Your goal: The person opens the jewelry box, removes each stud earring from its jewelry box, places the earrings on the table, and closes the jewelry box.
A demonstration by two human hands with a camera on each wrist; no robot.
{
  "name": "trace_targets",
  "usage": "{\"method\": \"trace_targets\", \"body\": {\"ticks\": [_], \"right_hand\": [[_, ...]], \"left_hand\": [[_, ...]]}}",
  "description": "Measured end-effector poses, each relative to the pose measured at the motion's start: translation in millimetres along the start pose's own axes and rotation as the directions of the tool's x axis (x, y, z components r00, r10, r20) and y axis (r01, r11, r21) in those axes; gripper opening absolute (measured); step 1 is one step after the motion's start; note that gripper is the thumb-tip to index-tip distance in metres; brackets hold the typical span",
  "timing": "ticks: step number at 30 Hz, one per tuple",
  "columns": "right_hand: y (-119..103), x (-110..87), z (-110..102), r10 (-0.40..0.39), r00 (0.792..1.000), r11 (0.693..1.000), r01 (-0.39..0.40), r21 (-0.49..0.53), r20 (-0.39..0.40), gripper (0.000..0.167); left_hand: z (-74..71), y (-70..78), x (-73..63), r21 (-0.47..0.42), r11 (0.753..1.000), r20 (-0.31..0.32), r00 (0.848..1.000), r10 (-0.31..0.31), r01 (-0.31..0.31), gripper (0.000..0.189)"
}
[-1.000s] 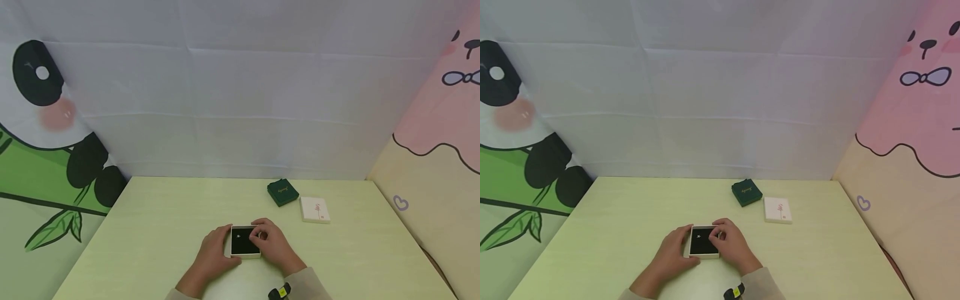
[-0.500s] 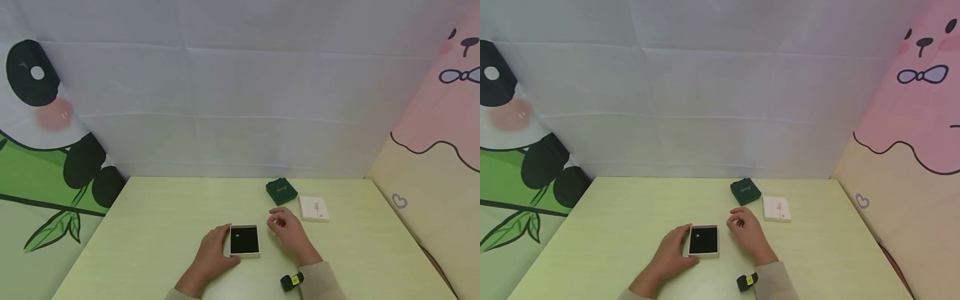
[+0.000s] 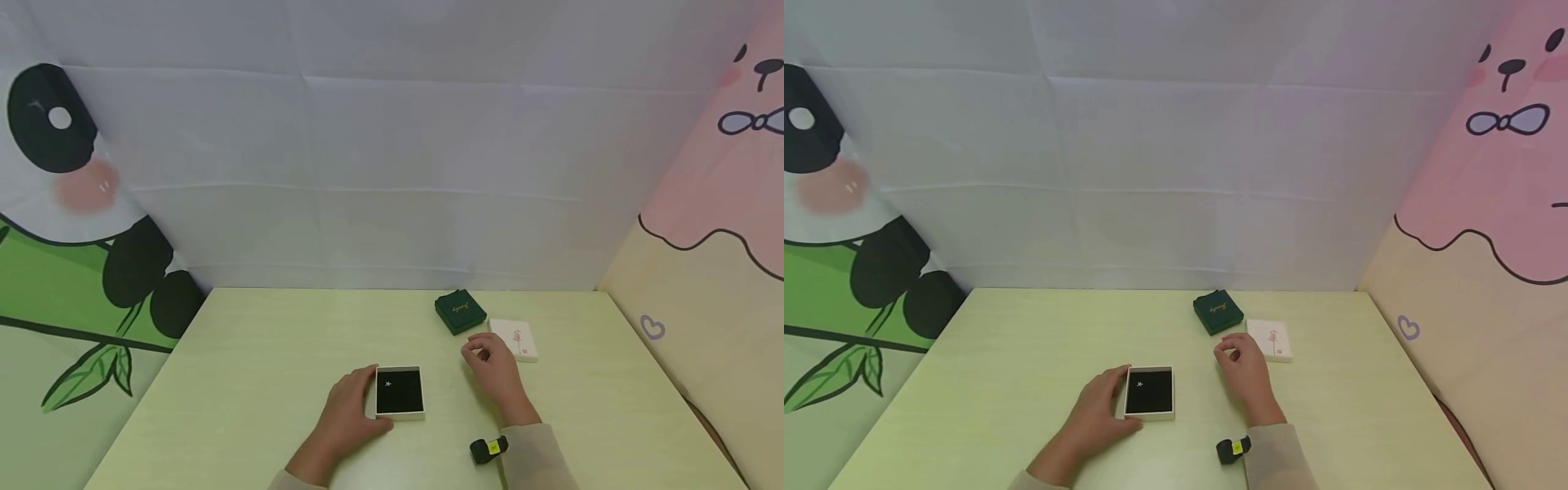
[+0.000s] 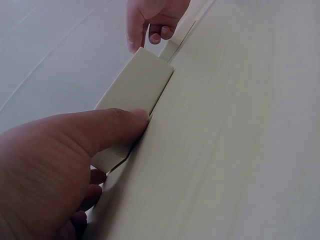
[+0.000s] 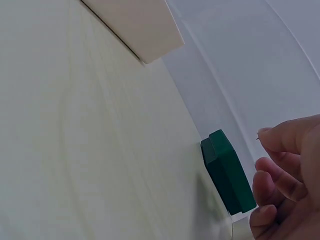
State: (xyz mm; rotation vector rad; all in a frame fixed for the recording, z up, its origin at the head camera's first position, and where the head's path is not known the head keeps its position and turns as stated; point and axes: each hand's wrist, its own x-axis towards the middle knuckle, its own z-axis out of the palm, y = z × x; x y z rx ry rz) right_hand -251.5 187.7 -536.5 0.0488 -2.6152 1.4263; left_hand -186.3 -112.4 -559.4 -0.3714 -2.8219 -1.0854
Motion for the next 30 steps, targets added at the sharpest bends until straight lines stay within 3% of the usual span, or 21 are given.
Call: {"method": "trace_targets", "body": {"ticks": [19,30], "right_hand": [[10,-3.0,17,-0.006,0.998,0.993,0.013,-0.120,0.063,0.008],[9,-0.3,22,-0.049,0.998,0.979,0.058,-0.196,0.050,0.011]], "left_hand": [[-5.4,1.1,-2.6,0.001,1.000,0.014,1.000,-0.005,0.005,0.094],[-3.1,-1.1,-1.9,0.014,1.000,0.008,1.000,-0.005,0.005,0.094]]}}
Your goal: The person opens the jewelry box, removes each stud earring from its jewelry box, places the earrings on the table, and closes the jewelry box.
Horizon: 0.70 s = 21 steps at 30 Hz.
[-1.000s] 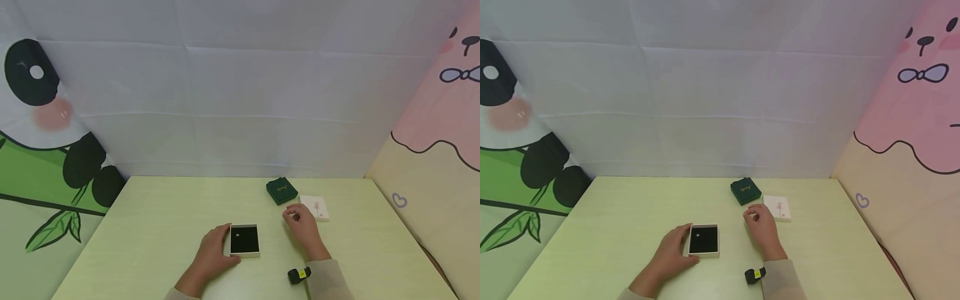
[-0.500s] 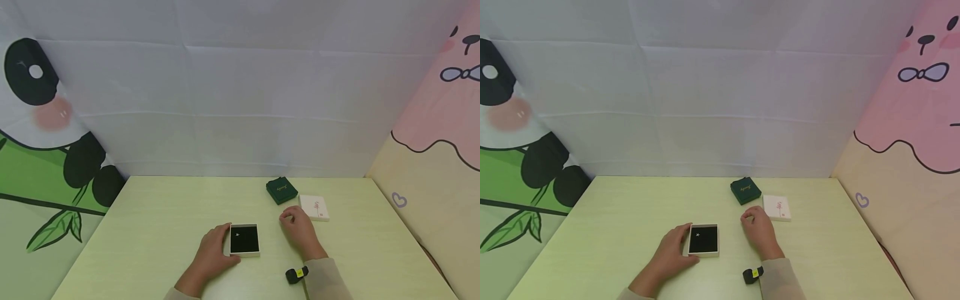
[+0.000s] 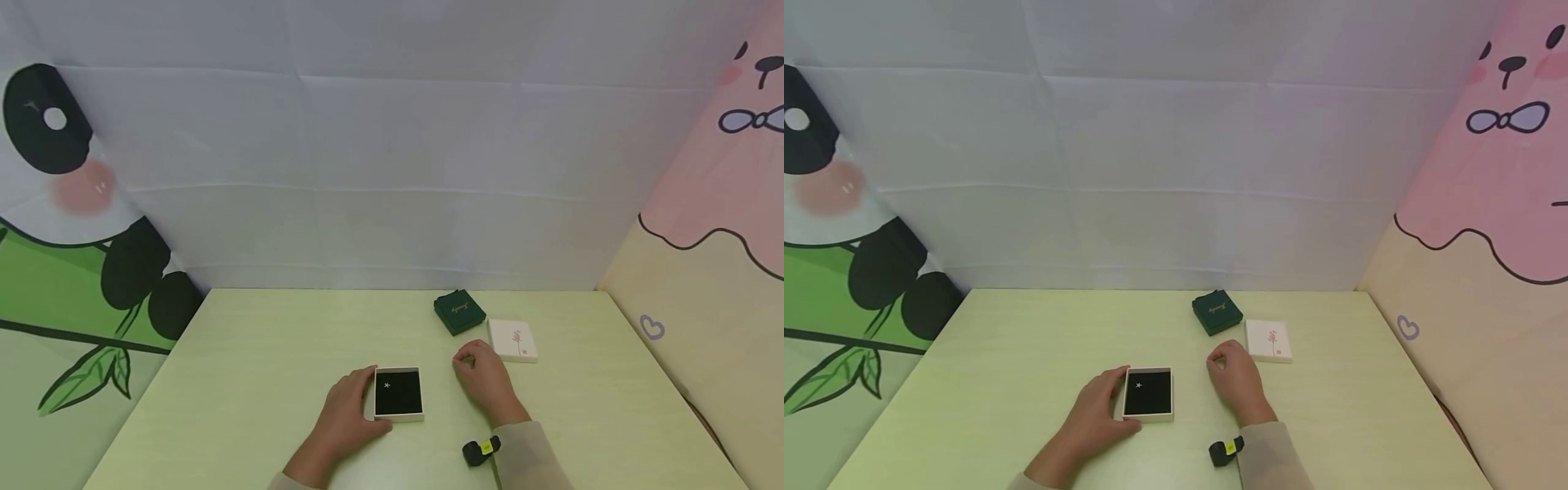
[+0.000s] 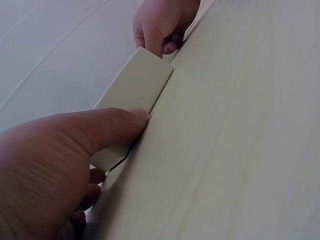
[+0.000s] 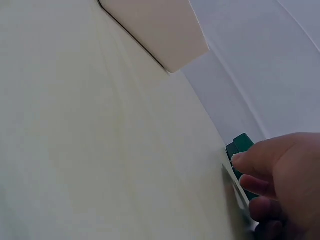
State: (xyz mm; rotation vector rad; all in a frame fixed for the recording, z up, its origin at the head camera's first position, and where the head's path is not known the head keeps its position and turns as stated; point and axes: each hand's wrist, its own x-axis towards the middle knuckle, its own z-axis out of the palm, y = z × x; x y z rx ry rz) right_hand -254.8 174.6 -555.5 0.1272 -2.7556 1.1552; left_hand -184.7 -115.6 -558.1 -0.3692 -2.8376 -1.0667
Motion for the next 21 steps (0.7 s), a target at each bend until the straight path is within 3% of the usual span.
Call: {"method": "trace_targets", "body": {"ticks": [9,21], "right_hand": [[0.3,0.6,1.3,-0.036,0.999,0.996,0.035,-0.085,-0.011,0.009],[3.0,1.8,4.0,-0.005,1.000,0.998,0.004,-0.063,-0.008,0.009]], "left_hand": [[0.3,-0.6,1.4,0.001,1.000,0.001,1.000,0.004,-0.004,0.094],[3.9,-4.6,2.0,-0.011,1.000,-0.003,1.000,0.010,-0.010,0.095]]}}
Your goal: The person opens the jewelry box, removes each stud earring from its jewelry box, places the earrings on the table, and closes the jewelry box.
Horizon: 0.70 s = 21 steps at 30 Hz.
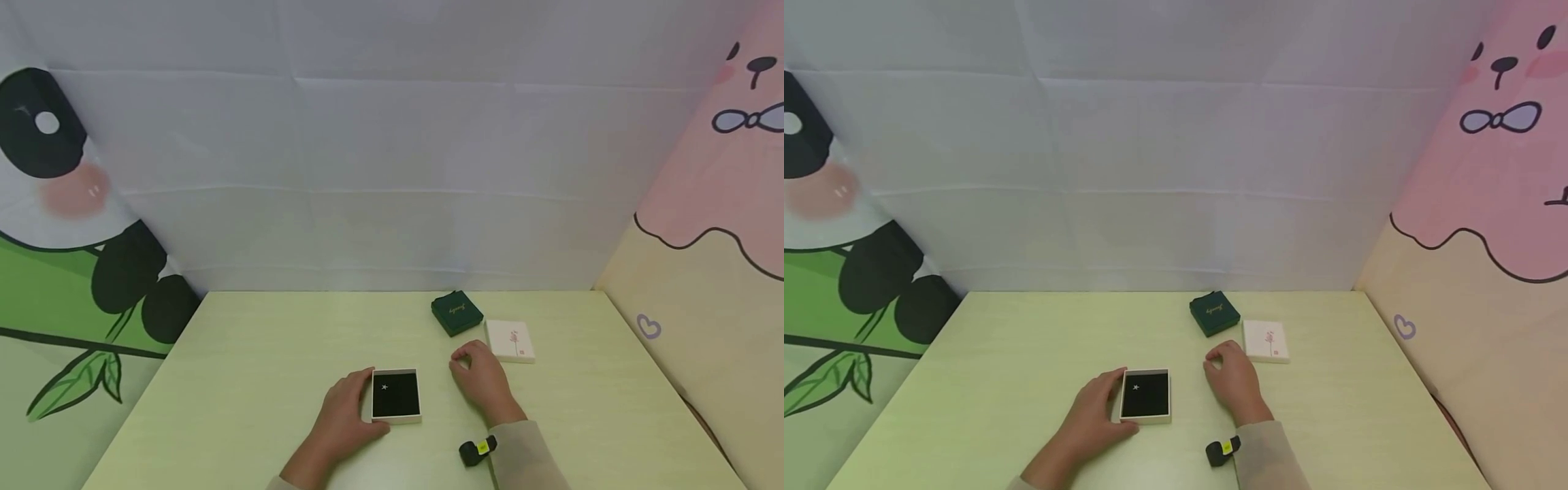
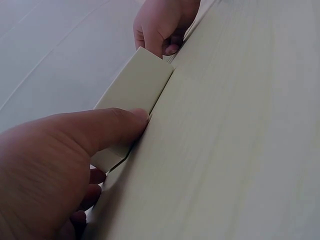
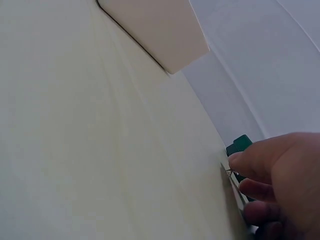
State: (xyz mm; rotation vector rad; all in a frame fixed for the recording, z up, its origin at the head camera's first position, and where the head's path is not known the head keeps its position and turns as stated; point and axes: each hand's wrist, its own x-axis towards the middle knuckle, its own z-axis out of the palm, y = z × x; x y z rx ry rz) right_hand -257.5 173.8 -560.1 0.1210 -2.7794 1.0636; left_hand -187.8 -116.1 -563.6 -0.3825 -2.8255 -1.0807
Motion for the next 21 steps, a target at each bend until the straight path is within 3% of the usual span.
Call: {"method": "trace_targets", "body": {"ticks": [21], "right_hand": [[-0.6,-2.5,-1.0,0.068,0.997,0.994,-0.070,0.080,0.025,0.016]], "left_hand": [[-0.8,0.3,-0.6,-0.008,1.000,-0.002,1.000,0.005,-0.005,0.094]]}}
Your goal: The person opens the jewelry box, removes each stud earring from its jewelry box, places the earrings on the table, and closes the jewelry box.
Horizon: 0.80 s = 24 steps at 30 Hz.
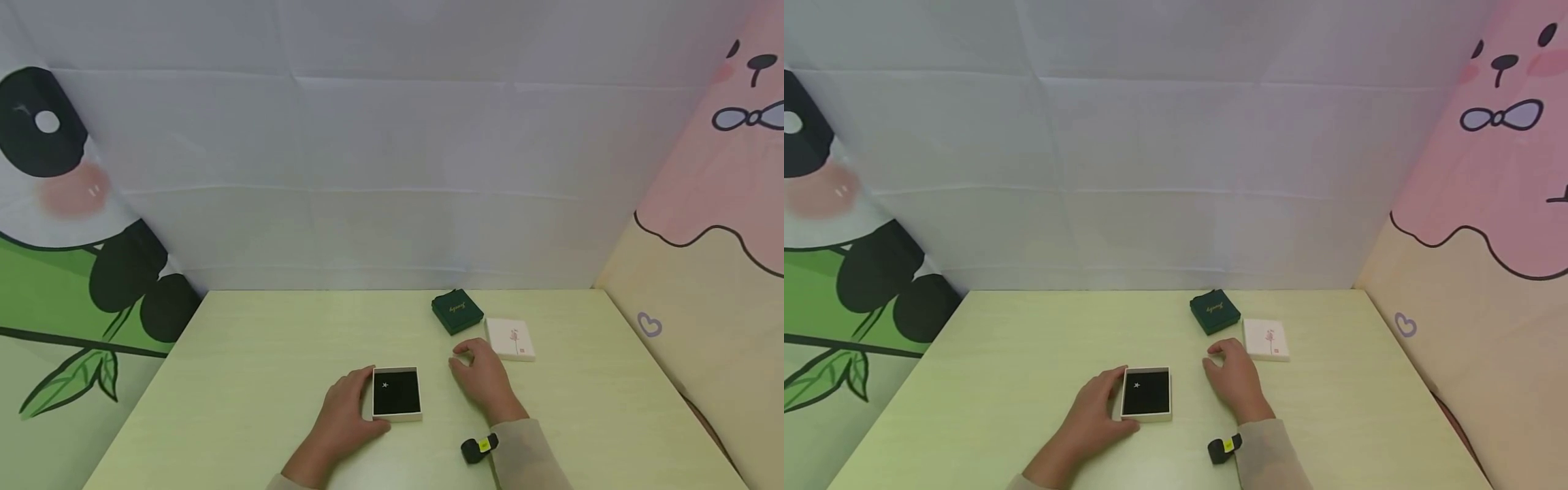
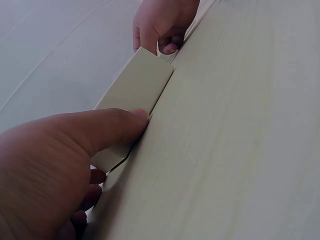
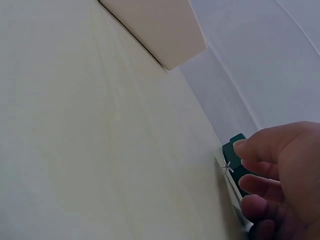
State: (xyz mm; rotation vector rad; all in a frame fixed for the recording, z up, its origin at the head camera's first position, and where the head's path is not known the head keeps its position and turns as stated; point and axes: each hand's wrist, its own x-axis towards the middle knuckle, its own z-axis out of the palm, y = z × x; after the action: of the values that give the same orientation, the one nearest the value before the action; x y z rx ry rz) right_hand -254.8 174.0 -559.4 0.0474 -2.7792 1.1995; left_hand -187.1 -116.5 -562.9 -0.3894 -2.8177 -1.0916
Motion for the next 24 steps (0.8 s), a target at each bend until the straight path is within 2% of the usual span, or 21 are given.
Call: {"method": "trace_targets", "body": {"ticks": [5,10,18,24], "right_hand": [[-3,0.0,0,0.009,1.000,1.000,-0.009,0.016,-0.007,0.015],[-19,-3.5,4,-0.044,0.999,0.996,0.046,0.078,-0.018,0.013],[-46,-14.8,21,-0.116,0.991,0.981,0.103,0.167,0.071,0.008],[-54,-19.7,32,-0.159,0.980,0.975,0.136,0.177,0.122,0.006]], "left_hand": [[0.4,-0.2,0.5,0.000,1.000,-0.003,1.000,0.004,-0.004,0.094],[0.5,-1.2,1.2,0.007,1.000,-0.004,1.000,0.006,-0.006,0.095],[2.3,-2.7,3.4,0.016,1.000,-0.013,1.000,0.010,-0.010,0.094],[2.1,-3.7,3.1,0.027,1.000,-0.009,1.000,0.015,-0.015,0.094]]}}
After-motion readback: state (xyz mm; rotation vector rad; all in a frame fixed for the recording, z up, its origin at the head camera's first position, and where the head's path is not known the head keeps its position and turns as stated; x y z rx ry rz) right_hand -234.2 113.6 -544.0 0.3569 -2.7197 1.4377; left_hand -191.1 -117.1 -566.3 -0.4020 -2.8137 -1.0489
